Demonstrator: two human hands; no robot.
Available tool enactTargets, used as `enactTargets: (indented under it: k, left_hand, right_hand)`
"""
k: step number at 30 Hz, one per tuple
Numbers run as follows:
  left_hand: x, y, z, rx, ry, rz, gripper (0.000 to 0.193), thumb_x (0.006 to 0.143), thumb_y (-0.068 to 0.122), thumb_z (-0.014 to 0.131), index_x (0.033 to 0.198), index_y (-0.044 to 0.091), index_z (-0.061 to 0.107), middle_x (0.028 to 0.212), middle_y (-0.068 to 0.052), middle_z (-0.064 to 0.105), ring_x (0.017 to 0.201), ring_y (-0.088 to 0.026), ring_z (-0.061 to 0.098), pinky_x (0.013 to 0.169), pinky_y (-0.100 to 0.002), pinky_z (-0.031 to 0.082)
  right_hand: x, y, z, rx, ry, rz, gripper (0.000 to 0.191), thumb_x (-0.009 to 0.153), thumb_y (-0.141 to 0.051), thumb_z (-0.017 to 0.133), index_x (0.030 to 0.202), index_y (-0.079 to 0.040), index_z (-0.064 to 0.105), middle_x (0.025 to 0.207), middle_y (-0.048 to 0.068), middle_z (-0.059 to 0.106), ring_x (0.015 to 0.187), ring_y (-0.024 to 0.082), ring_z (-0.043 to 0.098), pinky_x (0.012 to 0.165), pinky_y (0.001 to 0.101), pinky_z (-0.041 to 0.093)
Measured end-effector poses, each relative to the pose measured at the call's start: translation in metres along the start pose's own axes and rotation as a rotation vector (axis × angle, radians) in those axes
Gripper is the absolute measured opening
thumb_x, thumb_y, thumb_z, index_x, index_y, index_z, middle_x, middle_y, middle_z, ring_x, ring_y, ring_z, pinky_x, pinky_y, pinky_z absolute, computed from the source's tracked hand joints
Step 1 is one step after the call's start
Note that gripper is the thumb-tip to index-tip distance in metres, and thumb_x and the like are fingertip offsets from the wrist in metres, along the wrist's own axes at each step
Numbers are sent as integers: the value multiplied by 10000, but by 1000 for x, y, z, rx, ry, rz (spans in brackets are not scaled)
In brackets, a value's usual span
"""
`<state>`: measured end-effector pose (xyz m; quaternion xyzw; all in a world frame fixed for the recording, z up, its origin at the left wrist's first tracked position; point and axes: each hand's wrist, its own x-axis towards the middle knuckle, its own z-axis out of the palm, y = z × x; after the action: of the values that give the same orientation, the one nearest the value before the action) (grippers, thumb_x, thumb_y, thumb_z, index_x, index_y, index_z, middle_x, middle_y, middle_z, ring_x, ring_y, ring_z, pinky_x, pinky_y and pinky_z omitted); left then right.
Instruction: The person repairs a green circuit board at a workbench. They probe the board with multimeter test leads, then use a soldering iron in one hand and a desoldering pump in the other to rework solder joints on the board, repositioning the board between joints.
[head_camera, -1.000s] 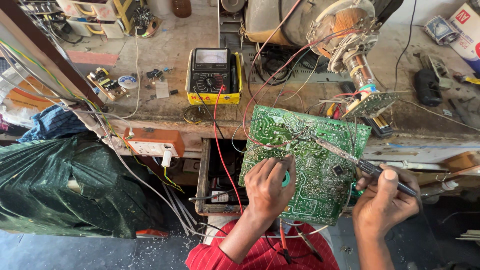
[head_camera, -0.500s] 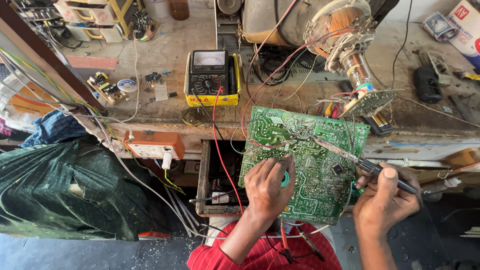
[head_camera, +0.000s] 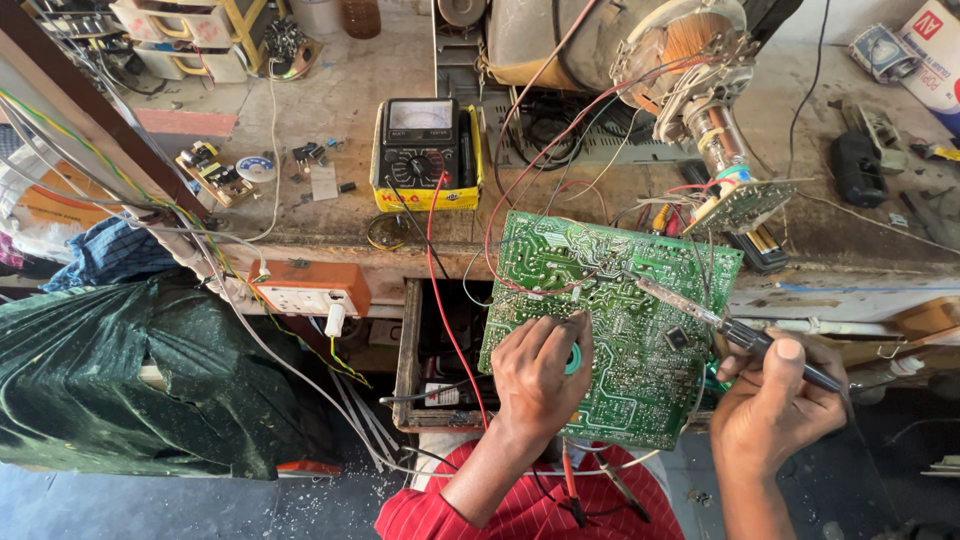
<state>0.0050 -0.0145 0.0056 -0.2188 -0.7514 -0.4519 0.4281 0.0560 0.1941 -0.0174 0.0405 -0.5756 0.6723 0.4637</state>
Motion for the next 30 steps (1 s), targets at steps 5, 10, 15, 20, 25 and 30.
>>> enactTargets:
  k: [5,10,15,20,25,30]
  left_hand:
    - [1,0,1,14,-14,14,164,891,-15,802,860,38,650,713,-45,603,585,-207,593,537,-341,450]
    - [3,3,4,-19,-8,25,159,909,-16,786,877,38,640,751,-43,617,622,-205,612,573,-336,476]
    - [2,2,4,-22,-18,11,178,911,-13,793,859,42,632,743,-46,607,618,-215,607,573,-342,474]
    - [2,0,2,-15,-8,11,151,899,-4,790,875,36,646,757,-50,618,624,-223,611,573,-345,476]
    - [1,1,2,-11,-16,3,152,895,-5,793,872,38,649,742,-48,610,613,-223,606,565,-348,469]
    - [0,1,2,-7,-5,-2,166,899,-8,796,860,42,642,738,-47,609,611,-225,603,557,-348,460]
  right_hand:
    - [-2,2,-2,-20,7,16,278,1159,-180,703,1111,72,595,891,180,664,652,197,608,583,284,485]
    - [-3,4,-2,-31,2,-3,287,1156,-183,721,1125,68,585,943,170,663,685,203,628,581,289,499]
    - [-4,3,-1,-33,-12,0,292,1156,-183,726,1125,72,587,922,176,663,683,207,627,583,289,495]
    - [-3,3,-1,-23,-25,-5,294,1171,-179,722,1094,67,579,934,178,668,701,210,632,591,291,499]
    - [-4,3,0,-25,-8,-1,281,1154,-184,727,1122,60,592,919,172,664,674,201,625,593,286,498]
    - [-5,3,1,-57,-7,-31,279,1145,-183,731,1109,59,598,968,167,667,686,206,632,587,293,503]
